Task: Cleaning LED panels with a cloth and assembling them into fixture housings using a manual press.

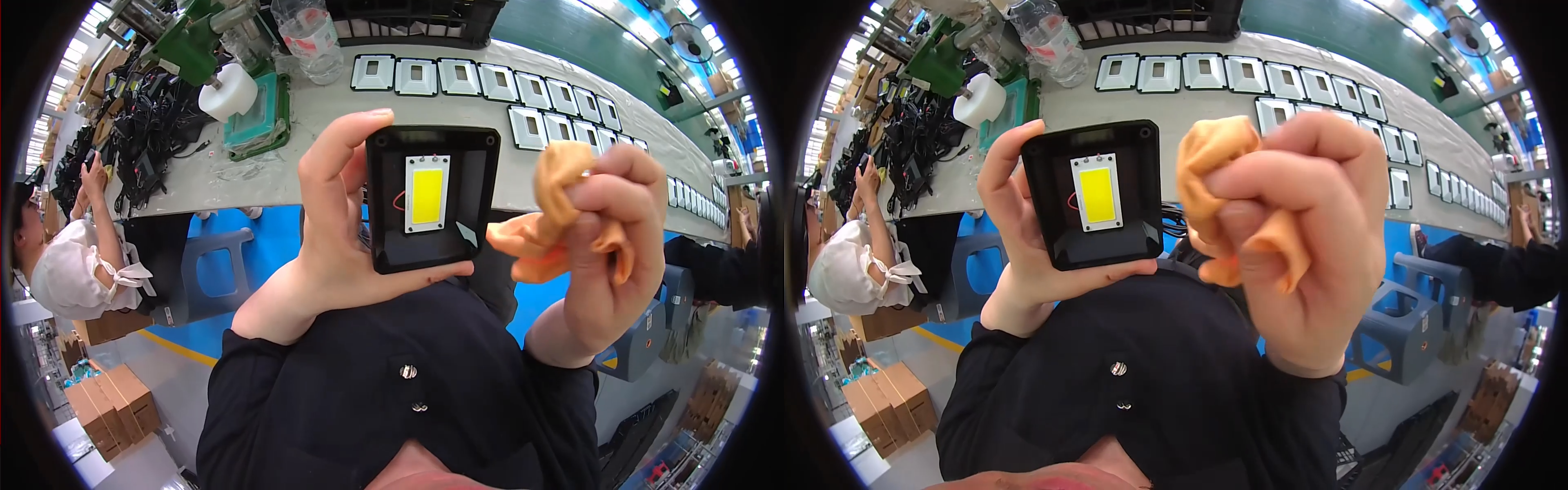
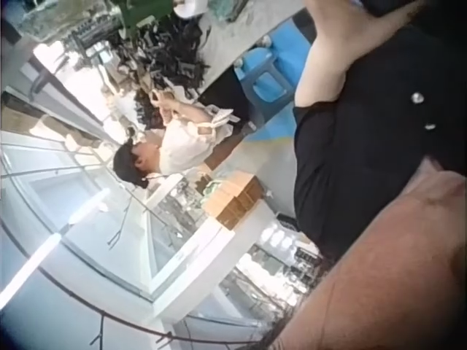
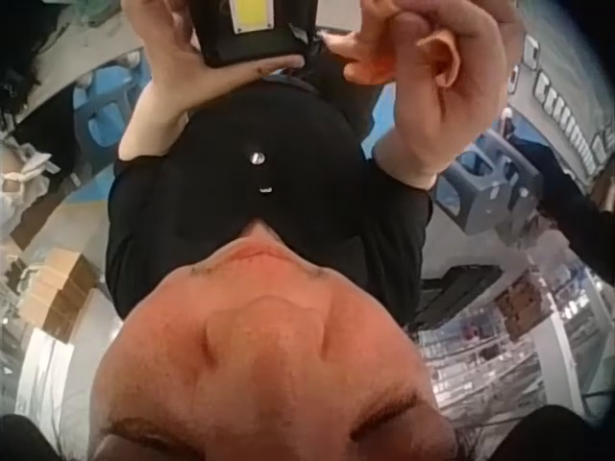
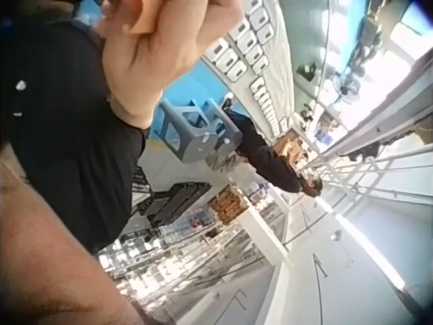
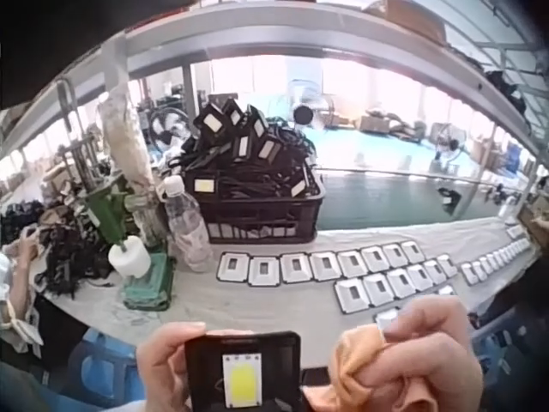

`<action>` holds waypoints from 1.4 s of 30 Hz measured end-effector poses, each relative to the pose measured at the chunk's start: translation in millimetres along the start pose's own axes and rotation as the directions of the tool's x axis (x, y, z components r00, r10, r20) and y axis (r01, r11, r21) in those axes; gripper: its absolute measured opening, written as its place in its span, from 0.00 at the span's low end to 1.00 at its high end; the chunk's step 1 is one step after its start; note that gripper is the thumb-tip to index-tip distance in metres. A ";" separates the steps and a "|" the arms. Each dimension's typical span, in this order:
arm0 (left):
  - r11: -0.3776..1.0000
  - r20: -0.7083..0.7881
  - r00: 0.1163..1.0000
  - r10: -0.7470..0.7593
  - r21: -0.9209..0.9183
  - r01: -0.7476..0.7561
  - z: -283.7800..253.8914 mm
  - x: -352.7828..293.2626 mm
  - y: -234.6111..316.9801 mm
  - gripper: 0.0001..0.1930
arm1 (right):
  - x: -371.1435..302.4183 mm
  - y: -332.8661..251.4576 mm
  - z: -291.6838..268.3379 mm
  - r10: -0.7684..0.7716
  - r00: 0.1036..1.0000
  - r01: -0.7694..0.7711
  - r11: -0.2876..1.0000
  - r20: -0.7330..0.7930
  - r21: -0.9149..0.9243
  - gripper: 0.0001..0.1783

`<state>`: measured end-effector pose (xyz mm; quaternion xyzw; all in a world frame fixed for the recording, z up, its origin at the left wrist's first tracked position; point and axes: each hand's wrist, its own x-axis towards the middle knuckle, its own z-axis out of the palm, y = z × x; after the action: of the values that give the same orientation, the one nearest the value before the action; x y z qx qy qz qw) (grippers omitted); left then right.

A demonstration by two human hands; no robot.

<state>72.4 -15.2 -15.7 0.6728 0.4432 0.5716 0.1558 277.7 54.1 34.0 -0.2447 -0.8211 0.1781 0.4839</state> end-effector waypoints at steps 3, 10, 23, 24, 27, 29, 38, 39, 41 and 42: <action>0.996 -0.008 0.998 0.055 -0.068 -0.056 0.8 2.4 -3.3 0.62 | -4.1 14.5 9.4 0.163 0.986 -0.158 0.870 0.030 0.467 0.09; 0.994 -0.065 0.992 0.107 -0.019 -0.108 6.5 -1.2 -4.7 0.51 | -4.1 -10.2 27.4 0.030 0.999 -0.038 0.970 0.036 0.242 0.16; 0.962 -0.195 0.956 0.221 0.204 -0.181 7.4 -5.7 -17.2 0.39 | -7.2 -12.3 57.1 -0.046 0.997 0.021 0.924 0.059 0.382 0.16; 0.947 -0.187 0.948 0.259 0.241 -0.212 8.1 -5.6 -19.4 0.40 | -5.3 -0.5 58.4 -0.157 0.987 0.162 0.954 -0.039 0.253 0.17; 0.922 -0.218 0.919 0.329 0.287 -0.262 11.3 -3.4 -25.4 0.39 | 0.4 -1.9 68.3 -0.213 0.975 0.219 0.965 -0.056 0.144 0.16; 0.945 -0.187 0.952 0.243 0.267 -0.189 4.5 -11.7 -25.8 0.39 | -2.9 -9.1 69.0 -0.196 0.978 0.165 0.940 0.076 0.298 0.15; 0.944 -0.180 0.956 0.230 0.280 -0.174 5.9 -12.1 -23.8 0.43 | -4.5 -6.2 62.8 -0.150 0.971 0.077 0.933 0.185 0.350 0.17; 0.953 -0.188 0.958 0.215 0.253 -0.164 5.5 -12.8 -25.1 0.43 | -4.5 -6.5 60.1 -0.142 0.963 0.046 0.925 0.231 0.376 0.15; 0.995 -0.155 0.985 0.077 0.076 -0.066 5.0 -16.9 -16.5 0.49 | -4.4 -8.0 41.1 0.029 0.931 -0.223 0.834 0.363 0.504 0.14; 1.000 -0.186 0.982 -0.023 -0.008 0.022 6.2 -17.1 -14.5 0.51 | -7.7 -0.9 34.4 0.041 0.957 -0.214 0.771 0.288 0.600 0.11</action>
<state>72.7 -18.5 -38.7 0.6111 0.4616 0.6313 0.1220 250.3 47.0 12.9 -0.1005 -0.7523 0.5033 0.4132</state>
